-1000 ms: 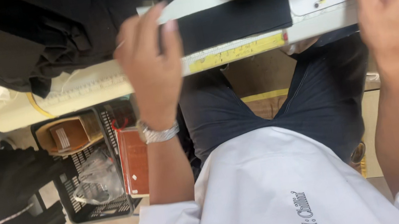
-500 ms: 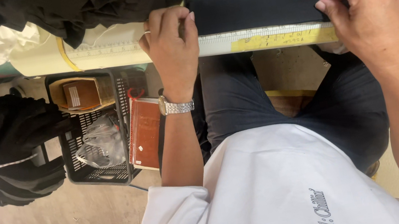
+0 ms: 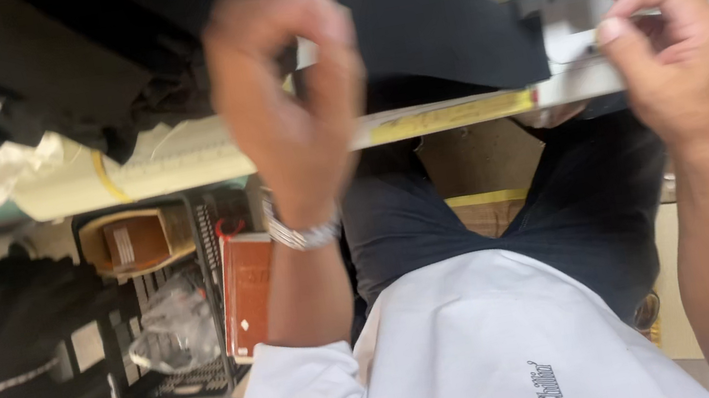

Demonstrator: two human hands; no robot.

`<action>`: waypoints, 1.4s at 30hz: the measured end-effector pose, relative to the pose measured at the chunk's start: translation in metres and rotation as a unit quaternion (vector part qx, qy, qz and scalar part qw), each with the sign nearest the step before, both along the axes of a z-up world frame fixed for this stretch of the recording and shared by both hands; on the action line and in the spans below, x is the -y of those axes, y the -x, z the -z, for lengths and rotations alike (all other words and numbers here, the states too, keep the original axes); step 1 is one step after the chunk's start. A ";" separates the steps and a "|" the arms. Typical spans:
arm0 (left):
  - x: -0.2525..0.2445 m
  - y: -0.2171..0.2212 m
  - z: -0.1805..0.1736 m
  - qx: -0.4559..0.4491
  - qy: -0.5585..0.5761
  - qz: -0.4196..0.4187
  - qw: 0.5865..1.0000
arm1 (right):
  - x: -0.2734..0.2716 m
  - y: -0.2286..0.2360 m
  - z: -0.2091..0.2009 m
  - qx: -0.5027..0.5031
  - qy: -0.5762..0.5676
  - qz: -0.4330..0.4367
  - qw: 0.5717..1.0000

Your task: The person measures a piece of black fabric using a ruler and then cuts it with a pair of scissors. They repeat this process of measuring and cutting multiple times on the same piece of fabric.

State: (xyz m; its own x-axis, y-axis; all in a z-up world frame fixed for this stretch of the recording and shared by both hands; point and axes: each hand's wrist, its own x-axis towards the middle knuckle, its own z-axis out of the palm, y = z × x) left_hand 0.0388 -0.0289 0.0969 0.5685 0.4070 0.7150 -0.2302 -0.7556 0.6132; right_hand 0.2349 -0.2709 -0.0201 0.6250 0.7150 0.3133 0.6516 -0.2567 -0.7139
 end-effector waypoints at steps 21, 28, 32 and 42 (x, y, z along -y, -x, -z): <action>-0.044 -0.068 -0.012 0.057 0.072 0.097 0.991 | 0.008 0.001 -0.057 -0.445 -0.046 -0.087 0.890; -0.009 -0.102 0.035 -0.050 -0.113 0.038 0.992 | 0.001 -0.024 -0.051 -0.337 -0.047 0.061 0.938; 0.027 -0.112 0.035 -0.178 -0.305 0.114 0.929 | -0.006 -0.018 -0.058 -0.284 -0.091 0.066 0.952; 0.043 -0.137 0.042 -0.139 -0.289 -0.031 0.947 | -0.009 -0.049 -0.034 -0.102 -0.121 0.093 0.983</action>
